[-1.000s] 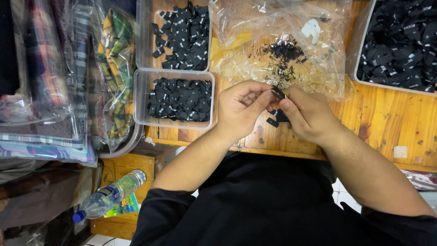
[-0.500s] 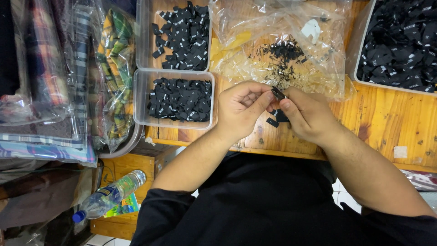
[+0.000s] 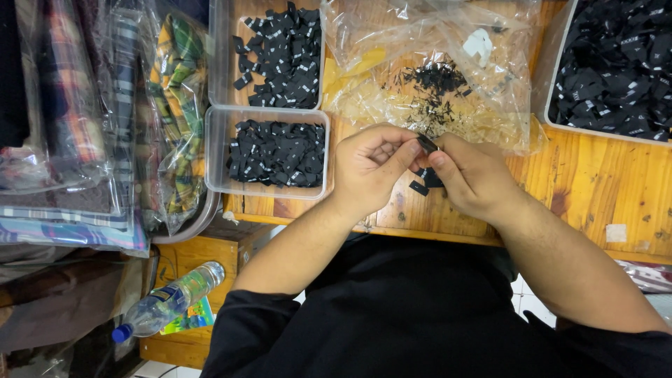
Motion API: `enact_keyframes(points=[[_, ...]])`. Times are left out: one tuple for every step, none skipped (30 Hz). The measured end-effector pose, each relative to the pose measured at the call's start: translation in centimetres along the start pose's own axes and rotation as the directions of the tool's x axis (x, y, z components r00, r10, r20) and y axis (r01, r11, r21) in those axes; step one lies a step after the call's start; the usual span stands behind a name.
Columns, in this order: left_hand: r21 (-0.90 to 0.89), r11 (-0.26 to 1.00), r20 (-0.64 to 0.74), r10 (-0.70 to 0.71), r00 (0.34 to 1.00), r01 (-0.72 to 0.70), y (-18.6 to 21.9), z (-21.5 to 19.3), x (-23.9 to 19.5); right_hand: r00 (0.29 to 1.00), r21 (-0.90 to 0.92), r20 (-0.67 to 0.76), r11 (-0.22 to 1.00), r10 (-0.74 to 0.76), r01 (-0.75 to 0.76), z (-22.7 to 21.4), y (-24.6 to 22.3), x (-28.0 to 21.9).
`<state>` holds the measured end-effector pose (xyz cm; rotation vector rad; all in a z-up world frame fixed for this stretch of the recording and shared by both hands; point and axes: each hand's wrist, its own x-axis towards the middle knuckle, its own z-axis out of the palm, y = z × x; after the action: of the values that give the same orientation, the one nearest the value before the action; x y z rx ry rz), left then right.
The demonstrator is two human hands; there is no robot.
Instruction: Trimming small black fabric labels using a pair of small scissors at a workbench.
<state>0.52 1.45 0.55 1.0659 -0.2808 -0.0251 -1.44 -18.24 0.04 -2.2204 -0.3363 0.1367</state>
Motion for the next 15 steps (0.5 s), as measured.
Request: enact_keyframes(points=[[0.0, 1.0, 0.001, 0.0, 1.0, 0.0, 0.05, 0.01, 0.02, 1.0, 0.0, -0.001, 1.0, 0.0, 0.0, 0.01, 0.08, -0.02], [0.007, 1.0, 0.0, -0.001, 1.0, 0.001, 0.09, 0.02, 0.04, 1.0, -0.003, 0.003, 1.0, 0.001, -0.001, 0.02, 0.15, -0.05], [0.013, 1.0, 0.0, -0.001, 1.0, 0.001, 0.14, 0.03, 0.06, 1.0, -0.006, 0.007, 1.0, 0.001, -0.001, 0.03, 0.23, -0.08], [0.014, 1.0, 0.001, -0.001, 1.0, 0.001, 0.15, -0.03, 0.08, 1.0, -0.006, 0.007, 1.0, 0.001, -0.001, -0.01, 0.12, 0.05], [0.022, 1.0, 0.001, -0.002, 1.0, 0.002, 0.17, -0.08, 0.07, 1.0, -0.006, 0.013, 1.0, 0.001, -0.001, -0.05, 0.01, 0.16], [0.03, 1.0, 0.002, -0.003, 1.0, 0.003, 0.18, -0.13, 0.07, 1.0, -0.007, 0.019, 1.0, 0.001, -0.001, -0.09, -0.11, 0.27], [0.03, 1.0, 0.002, -0.003, 1.0, 0.003, 0.15, -0.14, 0.08, 1.0, -0.006, 0.019, 1.0, 0.001, -0.001, -0.07, -0.2, 0.3], [0.033, 0.999, 0.001, -0.004, 1.0, 0.004, 0.12, -0.15, 0.08, 1.0, 0.0, 0.004, 1.0, -0.004, 0.004, -0.06, -0.3, 0.33], [0.035, 0.999, 0.0, -0.006, 1.0, 0.006, 0.08, -0.14, 0.06, 1.0, 0.007, -0.01, 1.0, -0.008, 0.008, -0.05, -0.4, 0.33], [0.035, 0.999, 0.001, -0.006, 1.0, 0.006, 0.14, -0.09, 0.06, 1.0, 0.007, -0.011, 1.0, -0.008, 0.008, 0.01, -0.18, 0.24], [0.037, 0.999, 0.0, -0.007, 1.0, 0.007, 0.21, -0.05, 0.1, 1.0, -0.011, 0.0, 1.0, -0.006, 0.006, 0.05, 0.04, 0.18], [0.038, 0.999, -0.001, -0.009, 1.0, 0.009, 0.28, 0.0, 0.13, 1.0, -0.03, 0.01, 1.0, -0.004, 0.004, 0.1, 0.25, 0.13], [0.039, 0.999, -0.001, -0.008, 1.0, 0.008, 0.33, 0.05, 0.15, 1.0, -0.03, 0.01, 1.0, -0.004, 0.005, 0.14, 0.3, 0.08], [0.039, 0.999, -0.004, -0.008, 1.0, 0.008, 0.37, 0.1, 0.16, 1.0, -0.037, 0.005, 0.999, -0.007, 0.007, 0.19, 0.36, 0.03], [0.04, 0.999, -0.006, -0.007, 1.0, 0.008, 0.42, 0.15, 0.17, 1.0, -0.044, 0.001, 0.999, -0.01, 0.01, 0.24, 0.41, -0.02]])
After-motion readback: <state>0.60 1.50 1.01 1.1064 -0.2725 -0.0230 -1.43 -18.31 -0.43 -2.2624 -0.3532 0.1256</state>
